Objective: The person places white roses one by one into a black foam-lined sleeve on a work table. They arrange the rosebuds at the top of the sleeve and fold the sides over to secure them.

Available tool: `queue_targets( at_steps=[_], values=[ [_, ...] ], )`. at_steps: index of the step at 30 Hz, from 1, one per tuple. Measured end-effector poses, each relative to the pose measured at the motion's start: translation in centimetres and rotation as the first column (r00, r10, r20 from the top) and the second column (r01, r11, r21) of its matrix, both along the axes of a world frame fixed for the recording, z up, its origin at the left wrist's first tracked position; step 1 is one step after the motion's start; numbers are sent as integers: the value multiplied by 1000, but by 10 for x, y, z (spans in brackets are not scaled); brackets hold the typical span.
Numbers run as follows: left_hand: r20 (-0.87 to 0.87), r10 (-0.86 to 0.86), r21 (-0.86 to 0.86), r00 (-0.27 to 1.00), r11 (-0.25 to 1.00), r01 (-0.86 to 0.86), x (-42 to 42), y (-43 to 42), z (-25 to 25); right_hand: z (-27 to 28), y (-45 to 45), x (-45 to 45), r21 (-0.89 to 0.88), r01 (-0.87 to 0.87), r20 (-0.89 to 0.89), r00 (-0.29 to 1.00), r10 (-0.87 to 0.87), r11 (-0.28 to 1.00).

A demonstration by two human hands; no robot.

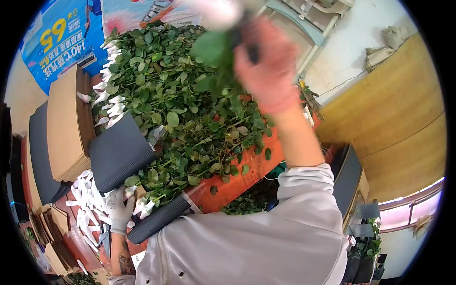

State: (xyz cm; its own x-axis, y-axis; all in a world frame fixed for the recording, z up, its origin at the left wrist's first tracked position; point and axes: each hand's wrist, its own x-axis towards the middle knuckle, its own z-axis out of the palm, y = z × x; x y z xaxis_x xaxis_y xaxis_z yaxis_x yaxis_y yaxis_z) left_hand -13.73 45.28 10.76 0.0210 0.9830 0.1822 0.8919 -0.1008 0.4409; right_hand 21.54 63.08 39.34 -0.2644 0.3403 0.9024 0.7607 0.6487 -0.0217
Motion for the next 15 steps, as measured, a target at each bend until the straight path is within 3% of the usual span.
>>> queue_targets(
  at_steps=[2,3,5,6,7,10,12,13,15],
  values=[
    [114,40,129,993,990,-55,2,2,-8,28,-8,-2,94,-221,-316,918,240,971],
    [117,55,181,992,981,-76,2,3,-11,40,-24,-13,103,-185,-19,982,187,977],
    [56,81,178,995,980,-90,5,6,-8,22,-37,-41,91,-282,334,912,237,955],
    [-13,117,170,993,979,-113,3,3,-5,13,-44,-55,59,-343,488,829,273,937],
    [2,114,187,993,976,-112,2,1,-8,-20,-53,-76,-113,-298,612,731,303,948],
    [103,108,207,989,970,-128,-3,4,-17,-143,-74,-132,-476,-29,841,278,464,879],
    [231,102,150,968,979,-139,-10,5,-21,-209,-65,-151,-646,-120,724,217,655,754],
    [293,176,-38,940,984,-173,-14,4,-16,-217,-69,-160,-725,-66,660,216,720,685],
    [403,168,-112,900,985,-134,-23,3,-20,-238,-75,-170,-734,-82,650,203,732,675]
  ],
)
